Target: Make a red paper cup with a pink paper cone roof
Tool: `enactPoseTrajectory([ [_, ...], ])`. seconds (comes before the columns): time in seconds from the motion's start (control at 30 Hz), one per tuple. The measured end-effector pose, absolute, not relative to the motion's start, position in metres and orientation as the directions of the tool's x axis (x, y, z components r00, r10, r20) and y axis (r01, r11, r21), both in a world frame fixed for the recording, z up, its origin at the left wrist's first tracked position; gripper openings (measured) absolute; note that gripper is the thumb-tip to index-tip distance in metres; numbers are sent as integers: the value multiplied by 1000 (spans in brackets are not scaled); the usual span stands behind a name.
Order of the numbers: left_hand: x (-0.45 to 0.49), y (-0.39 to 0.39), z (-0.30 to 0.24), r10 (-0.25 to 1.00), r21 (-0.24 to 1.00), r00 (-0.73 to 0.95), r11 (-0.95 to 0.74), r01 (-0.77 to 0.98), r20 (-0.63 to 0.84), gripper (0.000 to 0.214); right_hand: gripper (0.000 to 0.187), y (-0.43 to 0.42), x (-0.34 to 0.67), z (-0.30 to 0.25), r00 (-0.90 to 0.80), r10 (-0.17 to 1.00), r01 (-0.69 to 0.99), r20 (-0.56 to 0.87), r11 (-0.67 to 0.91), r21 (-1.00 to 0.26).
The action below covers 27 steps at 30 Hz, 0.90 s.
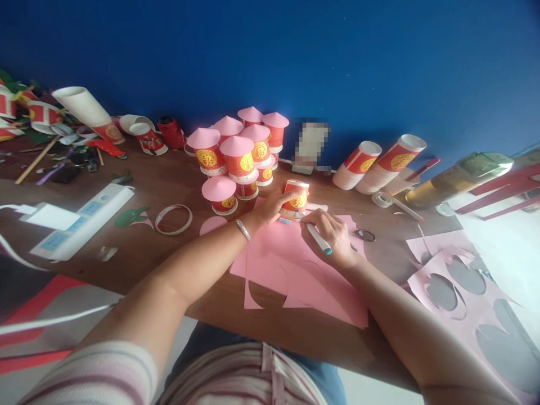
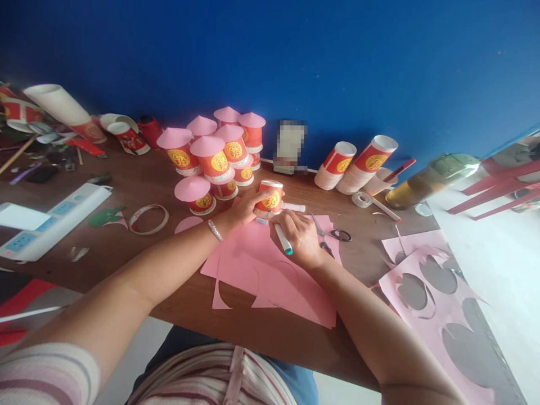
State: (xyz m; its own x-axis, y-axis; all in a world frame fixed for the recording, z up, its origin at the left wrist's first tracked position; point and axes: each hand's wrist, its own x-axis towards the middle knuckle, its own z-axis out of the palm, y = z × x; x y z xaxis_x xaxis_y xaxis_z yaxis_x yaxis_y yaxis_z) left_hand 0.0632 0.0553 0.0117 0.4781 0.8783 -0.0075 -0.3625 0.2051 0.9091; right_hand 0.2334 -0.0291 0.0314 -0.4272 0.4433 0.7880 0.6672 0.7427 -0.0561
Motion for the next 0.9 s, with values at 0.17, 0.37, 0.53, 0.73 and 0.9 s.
enactPoseTrajectory([
  [0.17,64,57,10,887,905,462,213,-368,-21,51,22,-29,232,33,-442,425,661,790,750,-34],
  [0.37,65,57,8,905,911,426,175,-374,1,46,23,-30,231,31,-430,405,637,807,769,-47],
  [0.53,65,56,9,912,921,410,171,-351,-13,45,23,-32,231,29,-448,402,622,798,782,-44],
  [0.73,64,56,9,909,913,416,179,-366,-11,47,22,-31,232,29,-459,404,616,791,786,-44],
  [0.9,64,55,10,913,904,408,198,-378,-29,45,22,-31,232,27,-463,409,612,786,789,-51],
])
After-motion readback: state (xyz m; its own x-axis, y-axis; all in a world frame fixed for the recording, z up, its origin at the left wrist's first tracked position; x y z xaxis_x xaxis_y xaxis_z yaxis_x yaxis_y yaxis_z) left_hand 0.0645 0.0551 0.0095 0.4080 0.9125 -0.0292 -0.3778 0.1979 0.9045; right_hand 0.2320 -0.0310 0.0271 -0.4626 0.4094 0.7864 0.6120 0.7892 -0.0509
